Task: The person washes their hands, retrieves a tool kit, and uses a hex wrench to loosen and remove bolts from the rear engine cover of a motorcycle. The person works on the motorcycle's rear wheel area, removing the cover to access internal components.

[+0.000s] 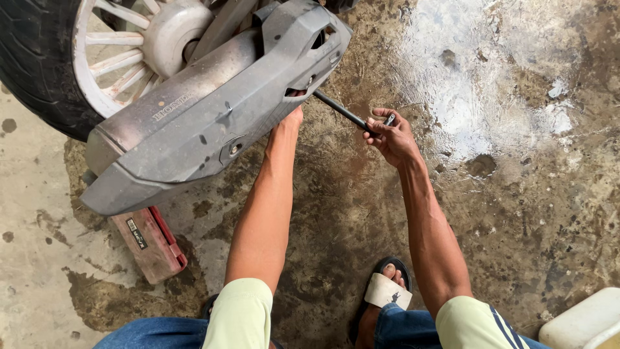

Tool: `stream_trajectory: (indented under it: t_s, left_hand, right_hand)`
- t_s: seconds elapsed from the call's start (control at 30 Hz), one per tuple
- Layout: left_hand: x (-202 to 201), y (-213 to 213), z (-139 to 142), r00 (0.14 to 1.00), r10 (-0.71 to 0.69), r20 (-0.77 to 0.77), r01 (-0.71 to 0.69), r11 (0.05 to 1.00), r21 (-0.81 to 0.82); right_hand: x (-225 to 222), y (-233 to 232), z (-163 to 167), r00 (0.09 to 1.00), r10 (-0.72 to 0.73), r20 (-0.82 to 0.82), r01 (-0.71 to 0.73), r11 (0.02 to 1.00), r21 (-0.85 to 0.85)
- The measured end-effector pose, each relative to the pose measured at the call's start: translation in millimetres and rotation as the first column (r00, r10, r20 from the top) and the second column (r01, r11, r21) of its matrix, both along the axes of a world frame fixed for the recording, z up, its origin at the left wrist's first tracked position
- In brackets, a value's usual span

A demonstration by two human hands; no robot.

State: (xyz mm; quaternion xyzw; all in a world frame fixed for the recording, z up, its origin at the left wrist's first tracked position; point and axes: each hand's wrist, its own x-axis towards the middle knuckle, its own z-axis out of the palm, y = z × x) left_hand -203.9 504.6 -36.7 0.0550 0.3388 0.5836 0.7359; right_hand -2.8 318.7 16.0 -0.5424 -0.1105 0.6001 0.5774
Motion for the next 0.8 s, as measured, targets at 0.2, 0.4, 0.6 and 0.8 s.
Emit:
stream_trajectory:
  t_s: [0.2, 0.4, 0.6, 0.8]
  left_hand:
    - [-1, -2, -6, 1.0, -0.005, 0.009, 0.005, 1.0, -0.007]
    - [-9, -3, -7, 0.999, -0.015, 0.029, 0.015, 1.0, 0.02]
    - [-15, -3, -15, 1.0, -0.02, 0.021, 0.02, 0.999, 0.03]
    - [-18, -1, -20, 1.0, -0.017, 0.003, 0.017, 1.0, 0.015]
  right_hand:
    - [7, -2, -10, 0.982, 0.067, -0.178, -0.065, 0.998, 0.018]
    - [5, -7, -15, 0.987, 0.117, -0.111, -0.115, 0.993, 0.027]
    - [-10, -9, -6, 0.999, 0.039, -0.011, -0.038, 0.992, 0.118]
    - [-24, -11, 8, 0.934, 0.025, 0.357, -0.08, 0.987, 0.142]
